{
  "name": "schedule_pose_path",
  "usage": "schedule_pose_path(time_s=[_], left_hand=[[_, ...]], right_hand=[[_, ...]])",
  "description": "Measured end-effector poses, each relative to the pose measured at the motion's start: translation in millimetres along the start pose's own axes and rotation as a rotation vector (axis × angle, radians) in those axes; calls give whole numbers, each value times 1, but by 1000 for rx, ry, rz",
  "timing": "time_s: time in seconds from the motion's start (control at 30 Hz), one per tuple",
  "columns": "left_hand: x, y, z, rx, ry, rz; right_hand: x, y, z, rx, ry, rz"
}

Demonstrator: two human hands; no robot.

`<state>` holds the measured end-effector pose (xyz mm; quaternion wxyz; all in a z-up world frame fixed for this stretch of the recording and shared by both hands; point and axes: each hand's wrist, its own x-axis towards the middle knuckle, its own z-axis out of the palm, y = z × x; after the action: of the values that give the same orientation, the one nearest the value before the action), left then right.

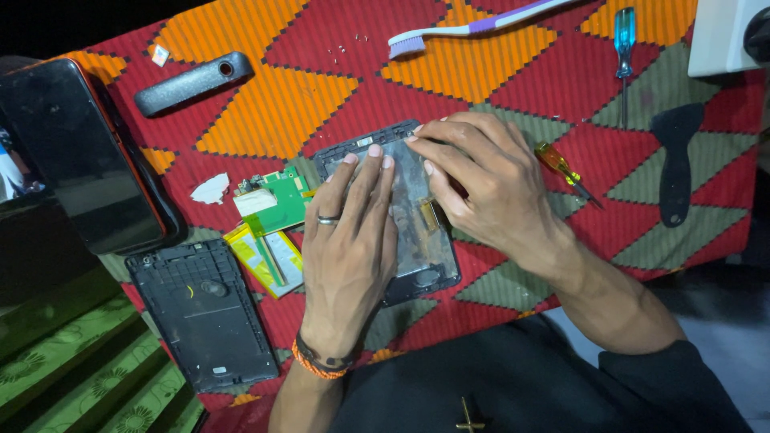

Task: The person works on a disassembled tablet, prying the cracked glass away from the frame with a screwdriver, brushing debris off the frame with a toothbrush, and peeling loose glass shards from the frame edge by hand.

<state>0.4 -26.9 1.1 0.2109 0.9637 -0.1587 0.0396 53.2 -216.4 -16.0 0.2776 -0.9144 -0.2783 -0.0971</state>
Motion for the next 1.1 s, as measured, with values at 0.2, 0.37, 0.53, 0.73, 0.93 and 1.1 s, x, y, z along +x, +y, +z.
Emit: schedule_pose_path(time_s=[0.2,0.37,0.53,0.73,0.93,1.1], left_hand=[[1,0,-2,-1,-12,-1],[0,1,-1,8,-20,-8],[0,0,0,-13,-4,-3],[0,0,0,-19,-2,-5],[0,0,-2,-48,-5,-3],[0,-1,-1,-25,-4,-4]], right_hand=[[-1,2,1,4,-5,-2],[-1,1,1,1,2,-4],[-1,1,1,5,1,-8],[1,0,-1,12,-2,-4],[1,0,-2,26,-6,-3],[0,0,-1,21,-11,1]])
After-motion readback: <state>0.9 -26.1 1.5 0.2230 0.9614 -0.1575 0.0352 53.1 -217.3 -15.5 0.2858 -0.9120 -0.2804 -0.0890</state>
